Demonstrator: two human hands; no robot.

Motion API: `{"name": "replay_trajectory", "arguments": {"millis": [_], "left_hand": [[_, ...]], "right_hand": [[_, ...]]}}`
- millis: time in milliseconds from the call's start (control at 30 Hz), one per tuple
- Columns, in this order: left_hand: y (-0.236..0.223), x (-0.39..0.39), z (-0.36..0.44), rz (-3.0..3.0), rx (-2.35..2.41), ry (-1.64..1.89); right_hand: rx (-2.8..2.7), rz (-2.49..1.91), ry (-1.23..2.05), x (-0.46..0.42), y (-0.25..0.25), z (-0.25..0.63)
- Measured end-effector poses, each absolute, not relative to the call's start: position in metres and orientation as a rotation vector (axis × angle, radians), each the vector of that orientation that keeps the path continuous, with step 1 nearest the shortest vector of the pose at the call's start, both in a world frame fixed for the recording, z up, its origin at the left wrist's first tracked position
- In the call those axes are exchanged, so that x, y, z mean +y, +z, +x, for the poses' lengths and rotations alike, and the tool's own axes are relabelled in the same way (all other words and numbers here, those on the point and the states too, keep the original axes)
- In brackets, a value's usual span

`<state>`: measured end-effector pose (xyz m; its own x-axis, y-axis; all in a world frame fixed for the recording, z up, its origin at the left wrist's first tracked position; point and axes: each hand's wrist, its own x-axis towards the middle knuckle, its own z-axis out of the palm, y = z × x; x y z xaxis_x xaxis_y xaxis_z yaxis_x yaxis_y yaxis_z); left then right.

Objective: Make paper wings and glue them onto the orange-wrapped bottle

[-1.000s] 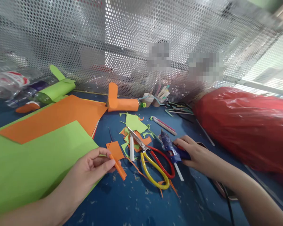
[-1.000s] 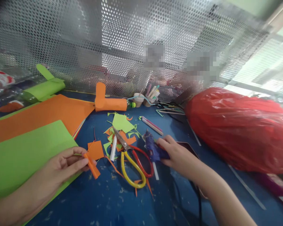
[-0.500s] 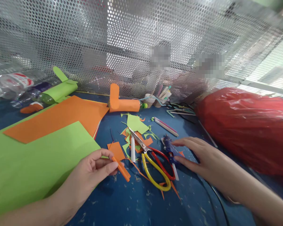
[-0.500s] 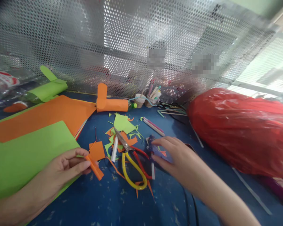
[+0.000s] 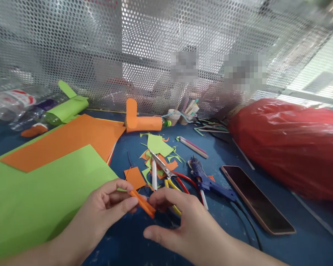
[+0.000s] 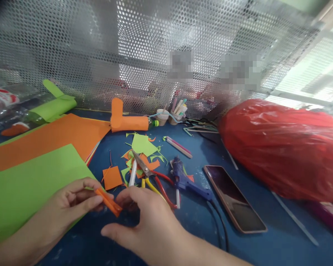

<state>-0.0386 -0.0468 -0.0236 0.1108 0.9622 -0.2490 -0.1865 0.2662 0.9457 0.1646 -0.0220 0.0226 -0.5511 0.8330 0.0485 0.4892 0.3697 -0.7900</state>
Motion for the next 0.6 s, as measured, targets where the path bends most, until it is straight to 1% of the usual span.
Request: {"name": "replay_trajectory", "arguments": {"millis": [300, 600], "left_hand": [[-0.021, -0.047, -0.035, 0.877, 1.12, 1.055], [-0.02, -0.048, -0.035, 0.913, 1.061, 1.046]], "right_hand": [[-2.178, -1.035, 0.76, -0.025, 0.009, 0.164], [-2.207, -0.88, 0.636, -0.025, 0.012, 0.167]]}}
